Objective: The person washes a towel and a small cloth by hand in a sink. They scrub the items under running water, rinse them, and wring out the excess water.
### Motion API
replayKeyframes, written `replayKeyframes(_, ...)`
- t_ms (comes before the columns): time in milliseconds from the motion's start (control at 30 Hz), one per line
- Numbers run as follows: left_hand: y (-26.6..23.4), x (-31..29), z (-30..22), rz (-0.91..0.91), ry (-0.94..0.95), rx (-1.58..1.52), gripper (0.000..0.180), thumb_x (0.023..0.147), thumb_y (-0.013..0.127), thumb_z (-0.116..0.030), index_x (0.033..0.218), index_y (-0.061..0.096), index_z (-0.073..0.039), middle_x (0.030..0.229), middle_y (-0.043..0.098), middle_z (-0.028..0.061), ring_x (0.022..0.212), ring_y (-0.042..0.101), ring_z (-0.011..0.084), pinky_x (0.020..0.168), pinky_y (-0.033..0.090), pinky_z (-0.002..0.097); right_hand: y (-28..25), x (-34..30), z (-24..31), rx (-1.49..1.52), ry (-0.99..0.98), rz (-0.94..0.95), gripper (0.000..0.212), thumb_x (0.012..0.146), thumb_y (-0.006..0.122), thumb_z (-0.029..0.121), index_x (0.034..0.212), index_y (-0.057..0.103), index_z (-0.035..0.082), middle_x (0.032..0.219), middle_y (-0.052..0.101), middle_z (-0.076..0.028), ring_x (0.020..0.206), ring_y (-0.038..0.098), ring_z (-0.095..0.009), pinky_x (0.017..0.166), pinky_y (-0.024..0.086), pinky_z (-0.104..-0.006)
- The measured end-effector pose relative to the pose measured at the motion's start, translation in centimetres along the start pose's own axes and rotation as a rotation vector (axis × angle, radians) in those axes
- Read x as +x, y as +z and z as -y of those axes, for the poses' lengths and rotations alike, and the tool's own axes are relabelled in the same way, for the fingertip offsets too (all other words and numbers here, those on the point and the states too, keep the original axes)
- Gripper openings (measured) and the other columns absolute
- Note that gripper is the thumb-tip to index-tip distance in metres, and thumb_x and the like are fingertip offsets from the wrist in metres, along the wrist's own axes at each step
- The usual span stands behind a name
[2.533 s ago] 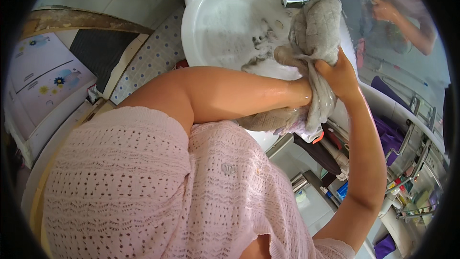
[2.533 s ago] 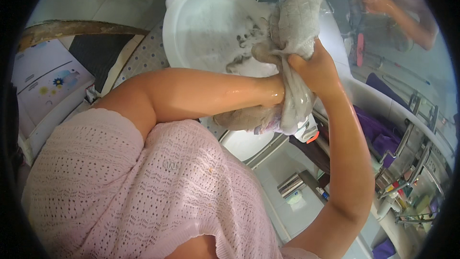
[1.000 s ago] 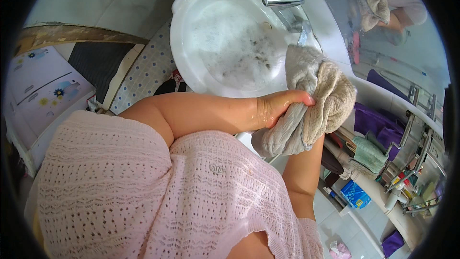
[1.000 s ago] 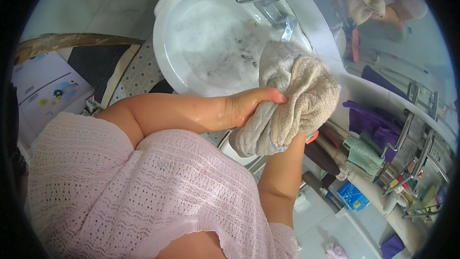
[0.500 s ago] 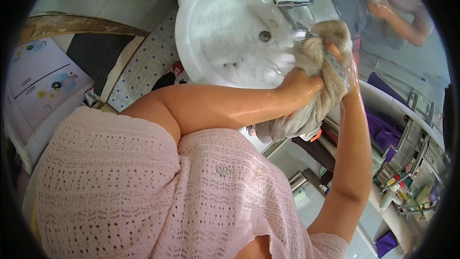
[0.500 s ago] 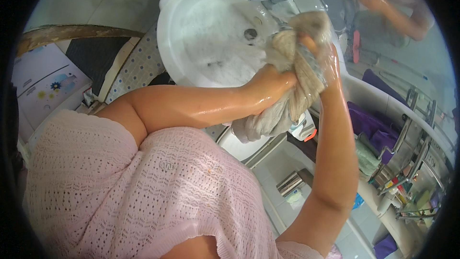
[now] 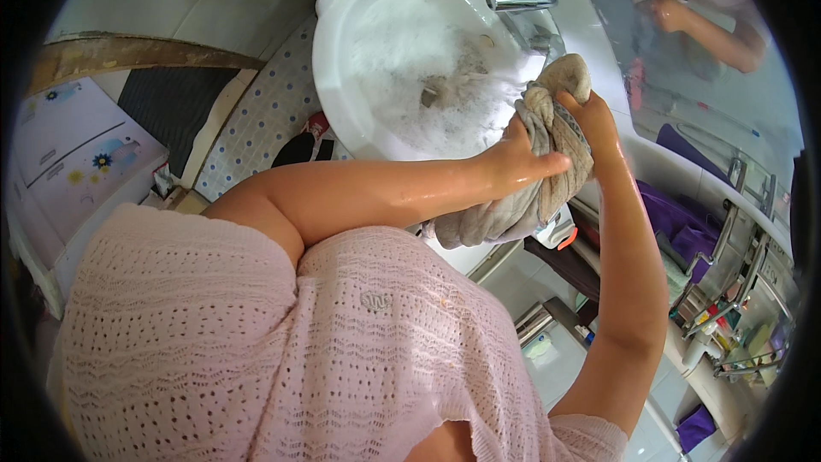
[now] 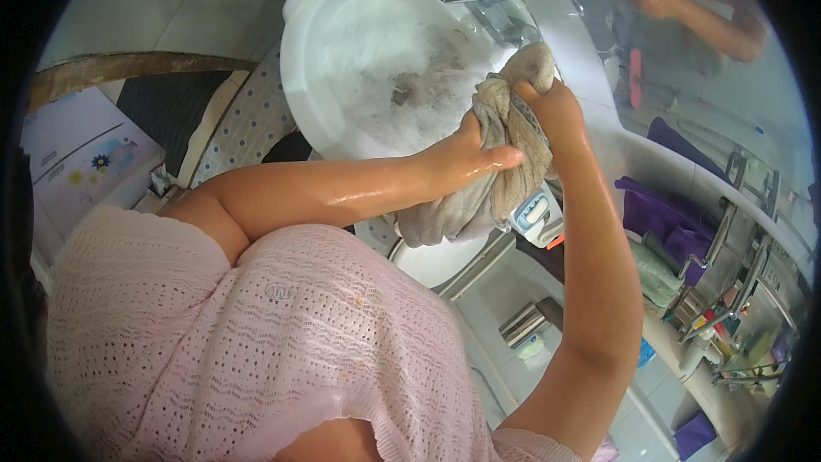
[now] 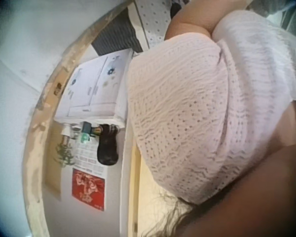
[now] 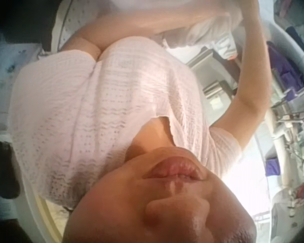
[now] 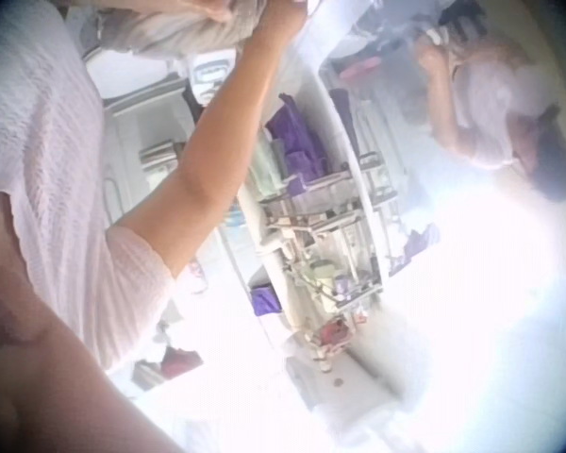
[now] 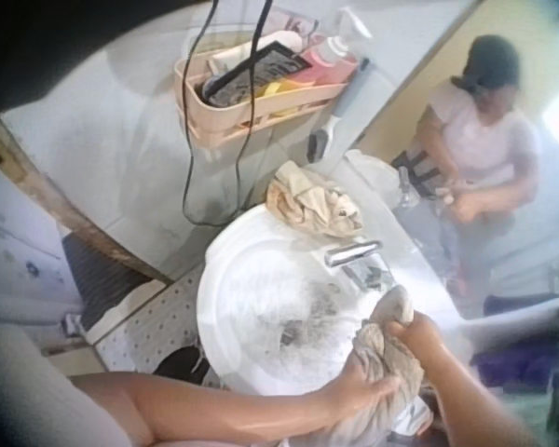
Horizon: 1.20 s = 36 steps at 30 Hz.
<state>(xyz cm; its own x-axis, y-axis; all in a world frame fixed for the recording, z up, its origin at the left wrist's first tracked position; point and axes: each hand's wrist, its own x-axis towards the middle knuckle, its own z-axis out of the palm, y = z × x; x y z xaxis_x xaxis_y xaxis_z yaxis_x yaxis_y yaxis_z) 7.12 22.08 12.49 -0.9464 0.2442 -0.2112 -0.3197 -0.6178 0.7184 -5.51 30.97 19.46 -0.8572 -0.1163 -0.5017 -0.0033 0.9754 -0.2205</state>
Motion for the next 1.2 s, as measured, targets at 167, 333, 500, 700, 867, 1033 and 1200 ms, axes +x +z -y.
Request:
replayKeyframes(167,0.2,0.2,-0.1,0.091,0.069,0.14,0.097,0.077,0.067,-0.037,0.134,0.004,0.01,0.131,0.031,0.022,0.127,0.03,0.0256,0.104,0.028,0.0336,0.5,-2.9,2.1,-0.086,-0.086,-0.151,0.044,0.077,0.058,0.034,0.108,0.058,0.002,0.095,0.065,-0.015,0.09,0.061,-0.03,0.08,0.044,-0.0364)
replayKeyframes(333,-0.9,-1.1,-2.2,0.251,-0.065,-0.228,0.069,0.081,0.061,-0.033,0.13,0.03,0.004,0.121,0.047,0.0135,0.112,0.046,0.02,0.095,0.038,0.0323,-1.2,-5.0,0.3,0.48,-0.098,0.138,0.064,0.084,0.053,0.051,0.128,0.043,0.006,0.116,0.055,-0.019,0.106,0.055,-0.029,0.085,0.042,-0.0363)
replayKeyframes(500,-1.6,-2.6,-2.5,0.415,-0.223,-0.374,0.052,0.084,0.054,-0.037,0.118,0.05,0.002,0.11,0.057,0.0123,0.099,0.054,0.0168,0.086,0.043,0.0305,-0.7,-5.6,-5.7,0.959,-0.043,0.099,0.086,0.083,0.04,0.065,0.144,0.005,0.014,0.146,0.017,-0.019,0.128,0.031,-0.032,0.103,0.029,-0.0459)
replayKeyframes(700,-1.9,-3.0,-1.9,0.396,-0.328,-0.479,0.045,0.082,0.057,-0.033,0.112,0.054,0.0,0.103,0.059,0.0096,0.093,0.056,0.0158,0.084,0.044,0.029,-0.2,-4.9,-0.2,0.953,-0.37,0.422,0.078,0.082,0.055,0.053,0.14,0.023,0.011,0.132,0.037,-0.014,0.118,0.042,-0.024,0.096,0.037,-0.0376)
replayKeyframes(867,-2.1,-2.4,-0.1,0.32,-0.299,-0.37,0.041,0.084,0.057,-0.027,0.114,0.052,0.001,0.104,0.058,0.0081,0.093,0.055,0.0134,0.08,0.045,0.0287,0.8,-5.6,6.1,-0.035,-0.407,0.279,0.037,0.078,0.064,0.03,0.095,0.058,-0.002,0.087,0.059,-0.01,0.076,0.056,-0.021,0.073,0.045,-0.0318)
replayKeyframes(1033,-1.6,-3.0,-0.5,0.254,-0.272,-0.146,0.042,0.083,0.059,-0.023,0.116,0.05,0.002,0.106,0.057,0.01,0.096,0.055,0.0161,0.081,0.044,0.0293,3.0,-4.7,7.3,-0.323,-0.277,0.218,0.032,0.082,0.055,0.028,0.081,0.059,-0.004,0.068,0.058,-0.021,0.066,0.057,-0.032,0.066,0.045,-0.0392)
replayKeyframes(1200,-2.0,-3.6,-0.7,0.276,-0.29,-0.108,0.04,0.084,0.056,-0.02,0.116,0.049,0.003,0.109,0.057,0.0115,0.099,0.054,0.0169,0.086,0.042,0.0304,5.0,-3.7,7.4,-0.504,-0.276,0.289,0.031,0.083,0.051,0.027,0.078,0.062,-0.002,0.076,0.059,-0.026,0.072,0.056,-0.041,0.067,0.044,-0.0423)
